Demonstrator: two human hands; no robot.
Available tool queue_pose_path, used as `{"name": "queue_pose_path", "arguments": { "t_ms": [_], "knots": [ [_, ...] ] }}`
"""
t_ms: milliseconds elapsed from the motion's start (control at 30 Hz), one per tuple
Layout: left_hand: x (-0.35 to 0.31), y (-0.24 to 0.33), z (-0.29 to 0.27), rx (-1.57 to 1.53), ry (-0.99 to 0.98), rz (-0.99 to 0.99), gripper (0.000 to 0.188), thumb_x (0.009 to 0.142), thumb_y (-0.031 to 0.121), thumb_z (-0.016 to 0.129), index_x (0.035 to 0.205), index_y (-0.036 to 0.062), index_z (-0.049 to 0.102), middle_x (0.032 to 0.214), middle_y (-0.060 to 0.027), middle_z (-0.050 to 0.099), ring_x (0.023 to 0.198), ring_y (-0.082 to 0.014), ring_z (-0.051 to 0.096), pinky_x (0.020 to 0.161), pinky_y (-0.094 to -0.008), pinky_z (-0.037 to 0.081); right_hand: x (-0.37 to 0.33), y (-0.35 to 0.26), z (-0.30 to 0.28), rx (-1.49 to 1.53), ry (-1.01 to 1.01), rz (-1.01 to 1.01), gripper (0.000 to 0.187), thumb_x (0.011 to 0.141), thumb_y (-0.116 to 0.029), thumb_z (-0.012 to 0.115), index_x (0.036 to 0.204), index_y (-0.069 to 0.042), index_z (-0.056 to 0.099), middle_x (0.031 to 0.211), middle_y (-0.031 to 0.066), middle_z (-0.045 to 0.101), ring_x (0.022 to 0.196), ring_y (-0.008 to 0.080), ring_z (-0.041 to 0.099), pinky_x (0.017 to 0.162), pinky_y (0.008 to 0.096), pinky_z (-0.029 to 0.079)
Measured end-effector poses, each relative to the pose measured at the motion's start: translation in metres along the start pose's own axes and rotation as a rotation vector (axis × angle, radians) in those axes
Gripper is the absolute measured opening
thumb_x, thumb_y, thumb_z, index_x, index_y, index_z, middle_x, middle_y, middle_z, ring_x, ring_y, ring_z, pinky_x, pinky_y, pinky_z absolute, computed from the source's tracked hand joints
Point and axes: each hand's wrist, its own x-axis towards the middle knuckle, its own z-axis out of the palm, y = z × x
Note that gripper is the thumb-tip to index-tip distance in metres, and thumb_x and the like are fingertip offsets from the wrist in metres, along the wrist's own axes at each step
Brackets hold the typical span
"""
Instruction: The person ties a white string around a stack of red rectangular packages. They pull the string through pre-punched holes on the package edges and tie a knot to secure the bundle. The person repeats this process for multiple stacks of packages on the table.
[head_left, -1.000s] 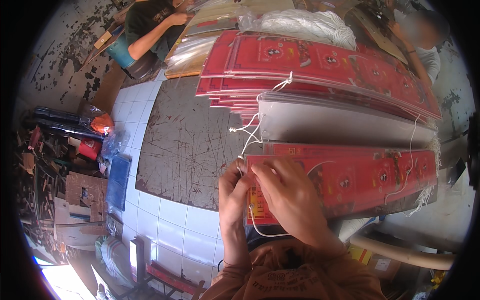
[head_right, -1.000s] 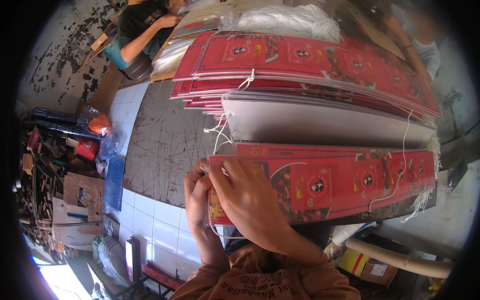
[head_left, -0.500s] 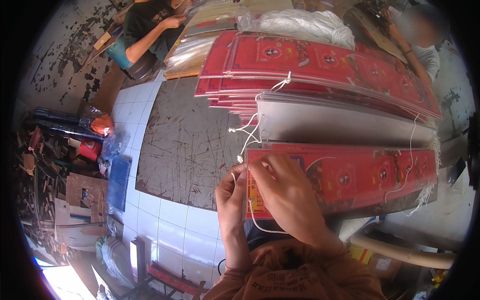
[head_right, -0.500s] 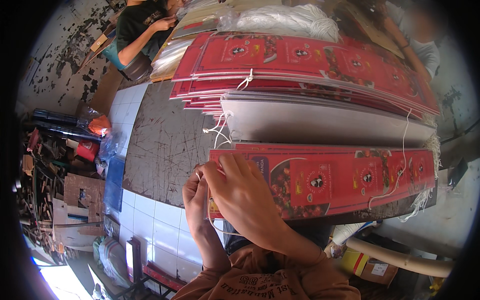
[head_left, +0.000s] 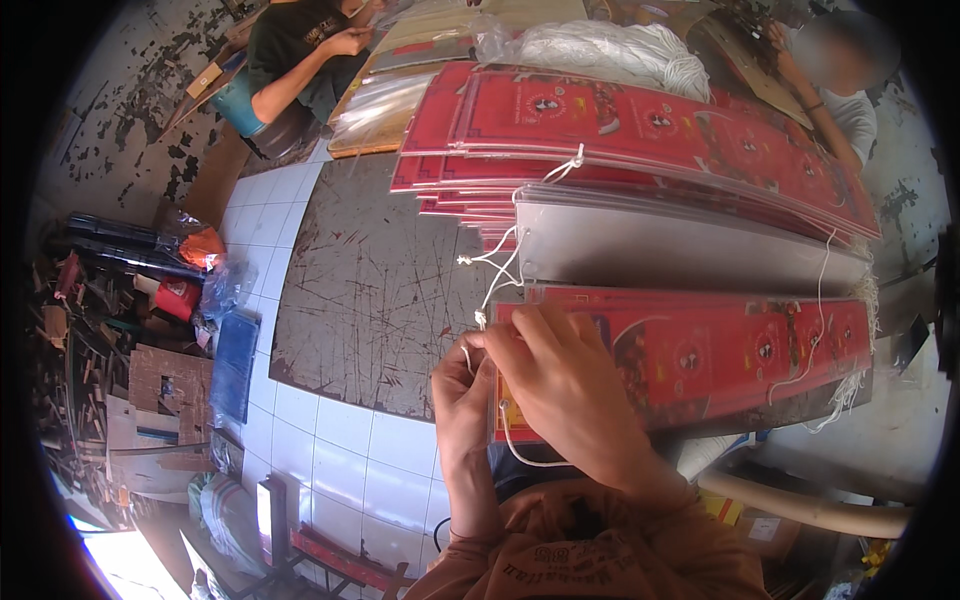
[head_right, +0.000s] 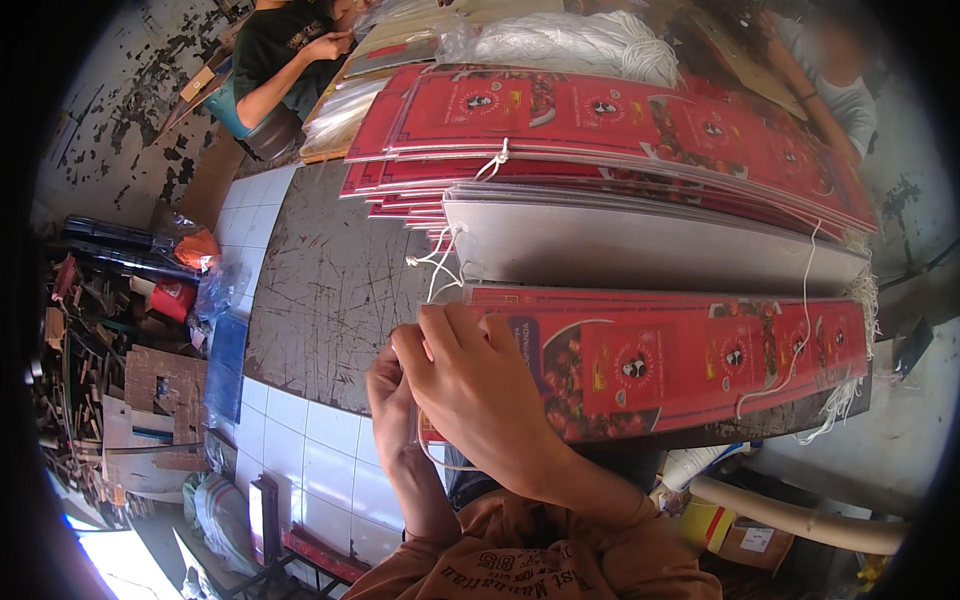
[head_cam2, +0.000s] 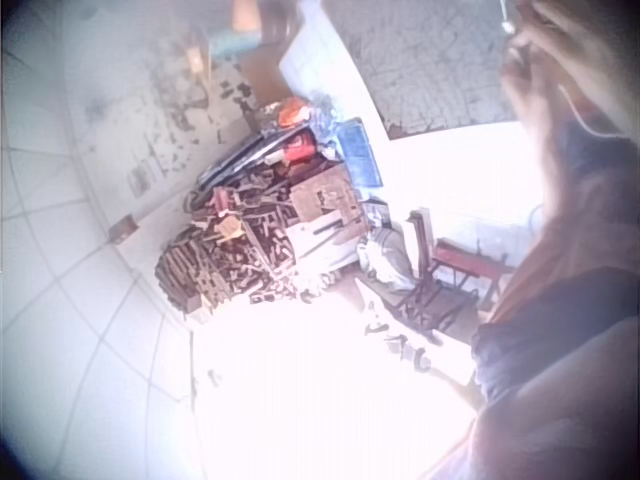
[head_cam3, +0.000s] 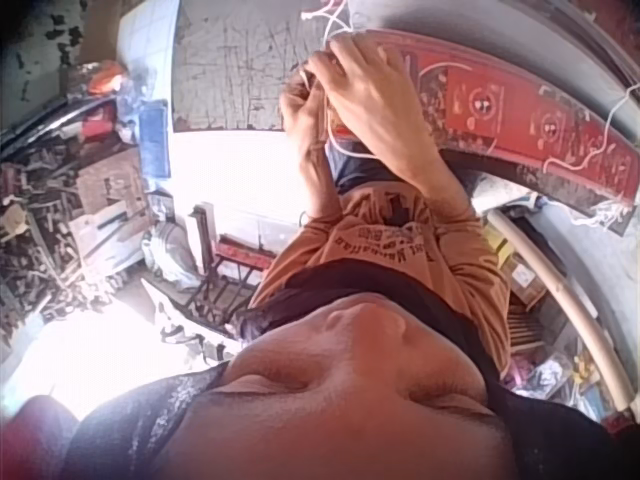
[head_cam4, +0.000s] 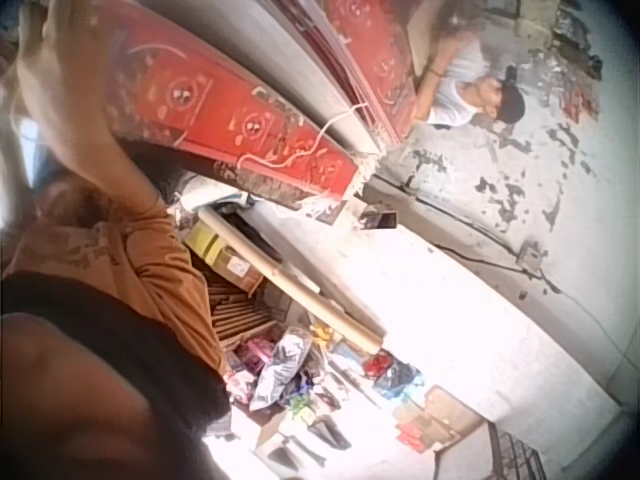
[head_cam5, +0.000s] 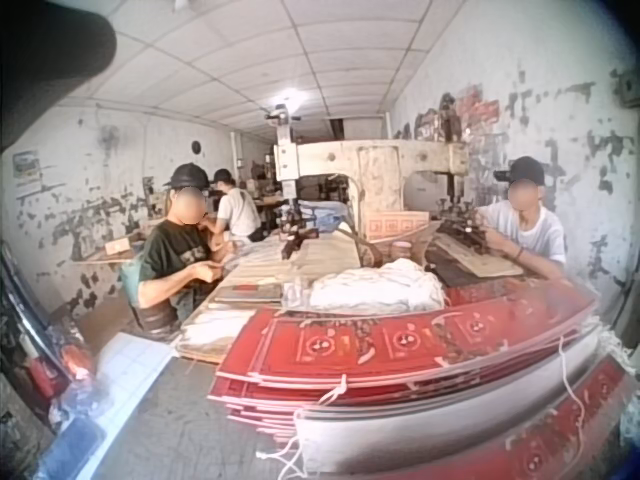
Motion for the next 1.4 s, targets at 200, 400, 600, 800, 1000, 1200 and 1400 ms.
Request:
{"name": "queue_pose_path", "arguments": {
  "t_ms": [200,400,600,800,1000,1200,1400],
  "knots": [
    [0.004,-0.002,0.010,-0.071,0.093,-0.013,0.005,0.090,0.006,0.049,0.091,0.0010,0.051,0.082,-0.0036,0.057,0.070,-0.0048,0.052,0.063,-0.0183,0.041,-0.005,0.004,-0.013,0.341,0.028,0.126,0.025,0.079,-0.007,0.060,0.103,-0.002,0.054,0.094,0.0102,0.056,0.082,0.0242,0.057,0.070,0.0348,0.046],
    [-0.001,-0.004,-0.004,0.386,0.396,0.091,0.006,0.090,0.007,0.047,0.089,0.0021,0.050,0.068,0.0002,0.050,0.057,-0.0022,0.040,0.048,-0.0186,0.032,-0.012,0.012,-0.019,0.476,0.046,0.287,0.021,0.085,-0.007,0.057,0.105,-0.002,0.053,0.093,0.0137,0.057,0.083,0.0287,0.060,0.067,0.0362,0.048],
    [-0.003,0.008,-0.047,0.866,0.666,0.299,0.008,0.091,0.007,0.043,0.088,0.0017,0.050,0.058,0.0023,0.044,0.050,-0.0020,0.034,0.042,-0.0202,0.024,-0.019,0.021,-0.013,0.447,0.134,0.319,0.014,0.088,-0.008,0.052,0.102,-0.006,0.054,0.094,0.0111,0.059,0.079,0.0316,0.061,0.064,0.0376,0.048],
    [-0.009,0.013,-0.049,0.644,0.791,0.401,0.010,0.091,0.010,0.044,0.084,0.0043,0.045,0.059,0.0035,0.037,0.050,-0.0015,0.030,0.042,-0.0188,0.021,-0.022,0.028,-0.017,0.472,0.087,0.298,0.016,0.085,-0.001,0.052,0.101,0.002,0.050,0.091,0.0170,0.053,0.080,0.0330,0.058,0.067,0.0382,0.047],
    [-0.025,0.030,-0.002,0.378,0.726,0.529,0.011,0.090,0.015,0.050,0.086,0.0057,0.046,0.059,0.0071,0.033,0.049,0.0006,0.024,0.041,-0.0168,0.016,-0.022,0.027,-0.023,0.468,0.207,0.297,0.023,0.083,0.000,0.055,0.106,0.001,0.052,0.095,0.0146,0.055,0.084,0.0301,0.059,0.070,0.0371,0.048],
    [-0.069,0.030,0.053,0.521,0.255,0.546,0.021,0.084,0.019,0.062,0.083,0.0004,0.051,0.068,-0.0048,0.055,0.056,-0.0050,0.049,0.049,-0.0183,0.038,-0.039,-0.006,-0.034,0.699,0.207,-0.132,0.040,0.073,-0.005,0.062,0.112,0.000,0.060,0.097,0.0096,0.059,0.087,0.0210,0.059,0.075,0.0335,0.048],
    [-0.067,0.038,0.070,0.537,0.202,0.354,0.027,0.090,0.028,0.053,0.082,0.0044,0.042,0.065,0.0002,0.045,0.059,-0.0041,0.042,0.054,-0.0202,0.034,-0.054,-0.005,-0.027,0.635,0.298,-0.086,0.039,0.073,-0.008,0.061,0.111,0.001,0.059,0.089,0.0085,0.063,0.081,0.0191,0.062,0.076,0.0351,0.050]
  ]
}}
